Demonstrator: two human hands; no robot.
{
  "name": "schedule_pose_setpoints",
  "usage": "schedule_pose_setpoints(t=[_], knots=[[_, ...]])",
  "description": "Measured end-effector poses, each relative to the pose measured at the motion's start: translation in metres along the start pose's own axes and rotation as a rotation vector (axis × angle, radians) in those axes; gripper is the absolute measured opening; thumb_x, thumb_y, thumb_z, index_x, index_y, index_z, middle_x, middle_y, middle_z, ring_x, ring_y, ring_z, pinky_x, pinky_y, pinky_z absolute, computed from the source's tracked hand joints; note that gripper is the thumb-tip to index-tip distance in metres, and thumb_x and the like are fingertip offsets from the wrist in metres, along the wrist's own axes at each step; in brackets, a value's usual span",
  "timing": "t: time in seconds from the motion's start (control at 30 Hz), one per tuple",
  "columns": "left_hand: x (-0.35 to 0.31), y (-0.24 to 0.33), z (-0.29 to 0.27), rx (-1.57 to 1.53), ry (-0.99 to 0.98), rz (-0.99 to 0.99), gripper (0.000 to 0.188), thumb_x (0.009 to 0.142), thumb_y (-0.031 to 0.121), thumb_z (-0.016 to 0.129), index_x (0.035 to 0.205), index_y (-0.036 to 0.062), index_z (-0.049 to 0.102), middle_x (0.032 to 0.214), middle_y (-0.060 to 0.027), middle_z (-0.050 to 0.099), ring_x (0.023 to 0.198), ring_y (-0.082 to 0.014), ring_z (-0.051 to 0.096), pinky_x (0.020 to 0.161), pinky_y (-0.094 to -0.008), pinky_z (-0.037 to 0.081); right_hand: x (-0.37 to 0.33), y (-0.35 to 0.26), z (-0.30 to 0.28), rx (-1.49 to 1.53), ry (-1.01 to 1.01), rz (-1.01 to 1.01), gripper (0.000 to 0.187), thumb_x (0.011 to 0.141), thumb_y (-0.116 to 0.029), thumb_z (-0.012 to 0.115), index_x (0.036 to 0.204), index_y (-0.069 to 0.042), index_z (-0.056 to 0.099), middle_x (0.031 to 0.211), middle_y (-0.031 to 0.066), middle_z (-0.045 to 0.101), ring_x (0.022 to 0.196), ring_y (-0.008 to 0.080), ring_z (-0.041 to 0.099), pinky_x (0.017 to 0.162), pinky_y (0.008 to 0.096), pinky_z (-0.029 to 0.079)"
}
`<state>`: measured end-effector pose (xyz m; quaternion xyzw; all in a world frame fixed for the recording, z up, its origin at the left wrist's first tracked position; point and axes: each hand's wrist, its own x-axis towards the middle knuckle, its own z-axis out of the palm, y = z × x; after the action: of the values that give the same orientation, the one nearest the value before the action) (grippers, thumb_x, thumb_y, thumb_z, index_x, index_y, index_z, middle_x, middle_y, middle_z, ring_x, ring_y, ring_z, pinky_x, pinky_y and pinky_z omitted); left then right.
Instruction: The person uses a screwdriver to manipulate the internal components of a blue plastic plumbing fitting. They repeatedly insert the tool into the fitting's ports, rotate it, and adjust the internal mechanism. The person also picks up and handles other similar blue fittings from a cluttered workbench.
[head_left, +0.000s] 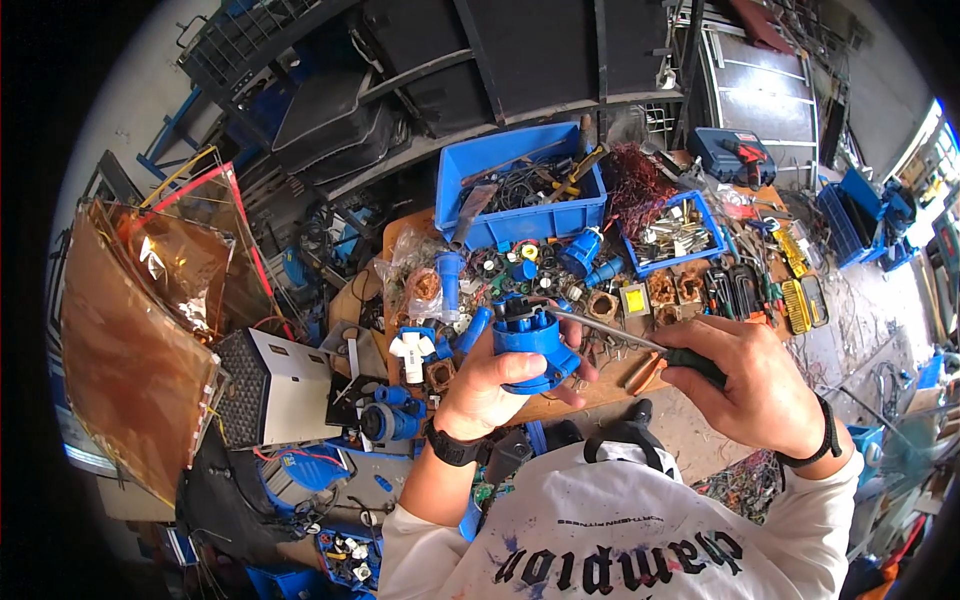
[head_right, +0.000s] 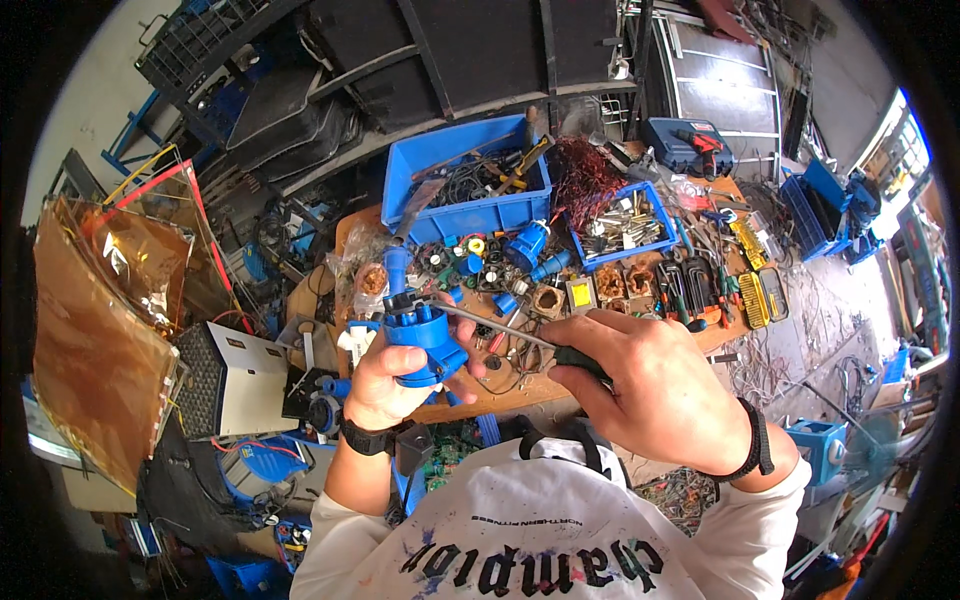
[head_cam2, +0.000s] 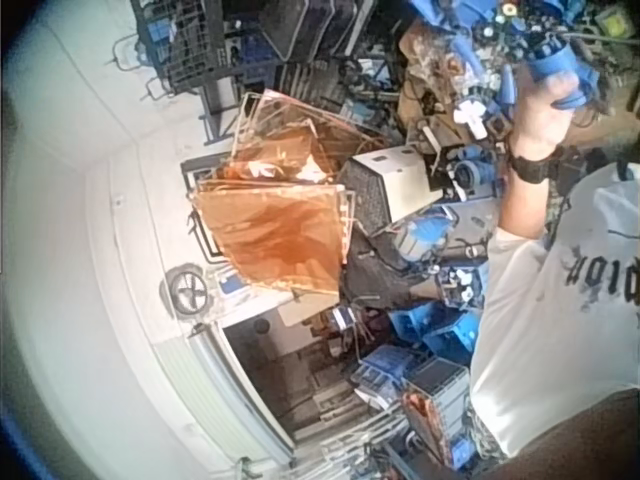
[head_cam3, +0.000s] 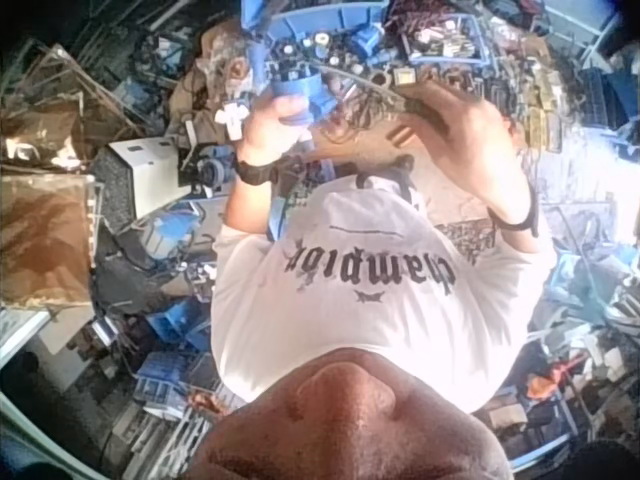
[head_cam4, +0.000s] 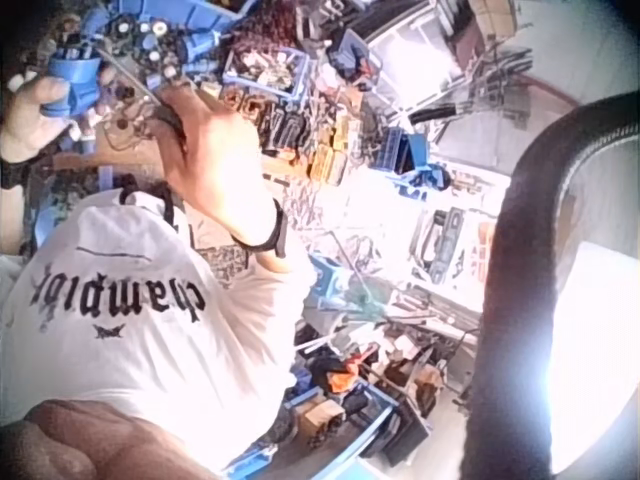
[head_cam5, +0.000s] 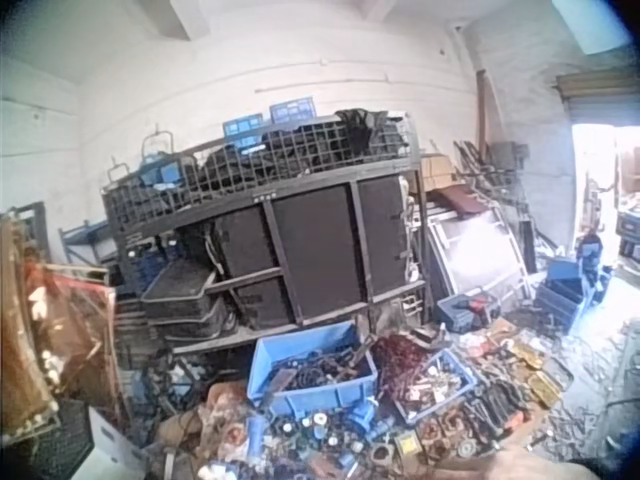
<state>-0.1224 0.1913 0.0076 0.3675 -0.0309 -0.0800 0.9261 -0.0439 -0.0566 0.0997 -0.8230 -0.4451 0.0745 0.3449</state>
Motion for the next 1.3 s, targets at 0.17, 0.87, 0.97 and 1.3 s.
schedule_pose_setpoints(t=[0.17, 0.87, 0.97, 1.3], knots=[[-0.002, -0.002, -0.002, -0.065, -0.054, -0.053, 0.056, 0.077, 0.016, 0.072, 0.126, 0.0059, 0.048, 0.108, -0.0136, 0.056, 0.091, -0.0346, 0.066, 0.064, -0.0454, 0.062, -0.003, 0.000, -0.003, 0.045, -0.019, 0.004, 0.025, 0.082, -0.009, 0.067, 0.105, 0.000, 0.065, 0.085, 0.0190, 0.067, 0.074, 0.0368, 0.066, 0.064, 0.0406, 0.053], [-0.002, -0.003, 0.004, 0.282, 0.212, 0.080, 0.056, 0.080, 0.022, 0.072, 0.126, -0.0024, 0.049, 0.108, -0.0161, 0.062, 0.096, -0.0261, 0.065, 0.079, -0.0438, 0.058, -0.003, -0.007, -0.001, 0.061, -0.079, 0.025, 0.024, 0.086, -0.008, 0.066, 0.109, 0.002, 0.061, 0.084, 0.0184, 0.068, 0.075, 0.0344, 0.068, 0.064, 0.0387, 0.052], [0.001, -0.003, 0.011, 0.364, 0.273, 0.128, 0.053, 0.081, 0.020, 0.070, 0.125, -0.0029, 0.050, 0.111, -0.0165, 0.061, 0.096, -0.0264, 0.065, 0.079, -0.0440, 0.059, -0.004, -0.009, -0.001, 0.039, -0.068, 0.036, 0.025, 0.086, -0.008, 0.065, 0.109, 0.003, 0.061, 0.084, 0.0191, 0.067, 0.075, 0.0365, 0.067, 0.065, 0.0404, 0.052], [0.004, -0.006, 0.019, 0.454, 0.346, 0.132, 0.040, 0.082, 0.011, 0.071, 0.116, 0.0019, 0.055, 0.099, -0.0084, 0.064, 0.088, -0.0192, 0.065, 0.077, -0.0315, 0.054, 0.000, -0.016, 0.005, -0.051, -0.043, 0.027, 0.024, 0.086, -0.015, 0.063, 0.105, 0.001, 0.063, 0.082, 0.0205, 0.066, 0.075, 0.0380, 0.066, 0.066, 0.0463, 0.053]])
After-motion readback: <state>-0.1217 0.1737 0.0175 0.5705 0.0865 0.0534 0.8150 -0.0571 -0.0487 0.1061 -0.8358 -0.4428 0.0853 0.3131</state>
